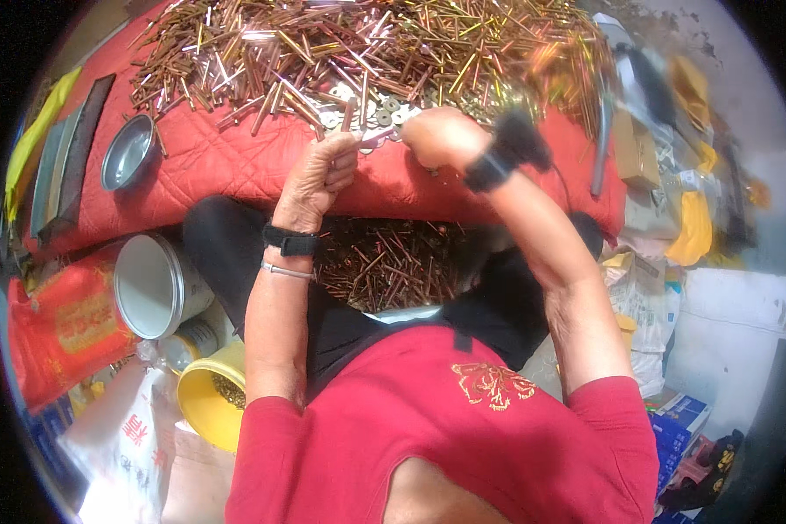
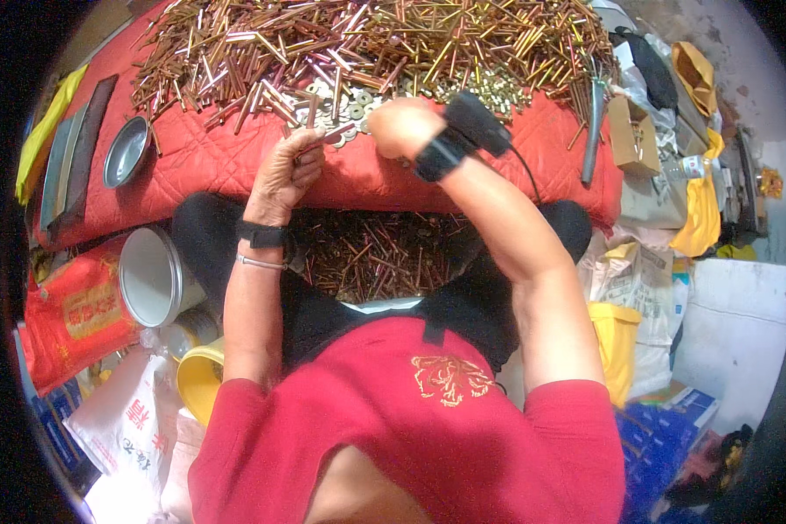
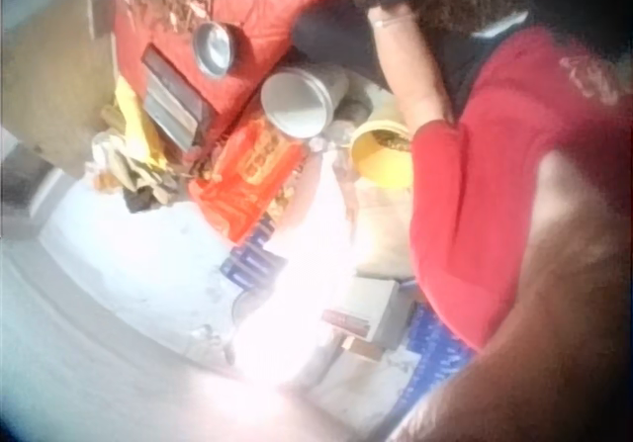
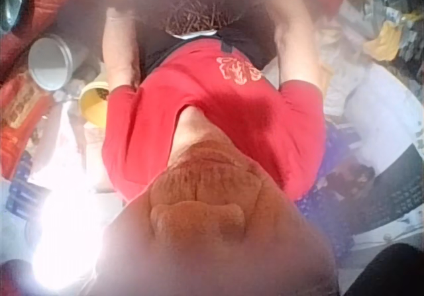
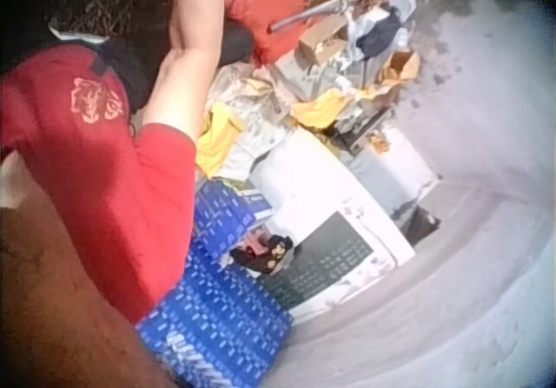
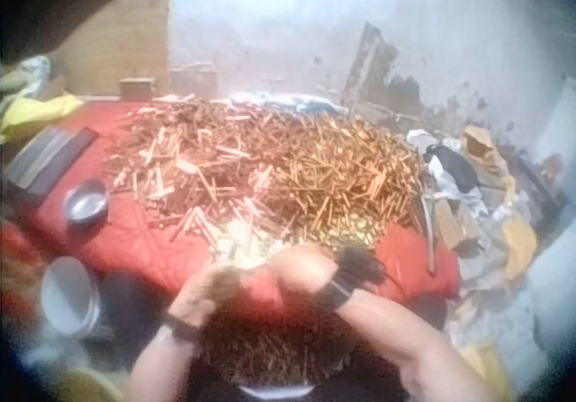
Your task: The recorder is manually assembling metal pins by threading them through washers.
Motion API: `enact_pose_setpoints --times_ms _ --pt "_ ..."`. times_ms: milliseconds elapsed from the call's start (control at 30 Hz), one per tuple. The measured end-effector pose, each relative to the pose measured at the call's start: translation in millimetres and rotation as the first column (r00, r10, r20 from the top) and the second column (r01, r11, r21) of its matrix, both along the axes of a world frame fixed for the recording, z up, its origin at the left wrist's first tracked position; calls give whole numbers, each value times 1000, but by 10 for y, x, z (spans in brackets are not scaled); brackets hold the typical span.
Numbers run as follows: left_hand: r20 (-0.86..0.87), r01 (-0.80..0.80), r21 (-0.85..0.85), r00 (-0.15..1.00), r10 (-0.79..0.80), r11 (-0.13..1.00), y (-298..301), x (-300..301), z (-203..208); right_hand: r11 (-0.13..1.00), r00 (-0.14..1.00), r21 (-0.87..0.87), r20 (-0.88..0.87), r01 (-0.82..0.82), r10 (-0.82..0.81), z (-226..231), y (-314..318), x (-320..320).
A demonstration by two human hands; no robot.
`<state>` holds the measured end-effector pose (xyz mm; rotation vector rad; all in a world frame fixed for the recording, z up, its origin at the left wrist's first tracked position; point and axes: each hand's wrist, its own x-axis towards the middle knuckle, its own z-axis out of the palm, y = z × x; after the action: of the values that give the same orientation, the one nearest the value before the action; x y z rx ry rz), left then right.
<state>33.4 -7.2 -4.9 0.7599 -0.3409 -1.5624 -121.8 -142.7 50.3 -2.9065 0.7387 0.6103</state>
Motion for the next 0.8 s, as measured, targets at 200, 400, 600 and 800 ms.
enact_pose_setpoints --times_ms 200,400,600,800 --pt "18 70 9 997 -71 997 0 -69 -23 984 870 176 490 -39 -54 -147 149 -786" --pt "116 170 39 978 -173 985 -49 -131 -69 671 465 742 590 11 -660 -51 353 -986" --pt "223 138 71 963 -150 988 -61 -223 -80 682 490 731 605 -29 -628 -33 425 -936" --pt "516 195 104 828 -220 975 -6 -285 89 699 673 696 598 -165 -436 31 358 -999"
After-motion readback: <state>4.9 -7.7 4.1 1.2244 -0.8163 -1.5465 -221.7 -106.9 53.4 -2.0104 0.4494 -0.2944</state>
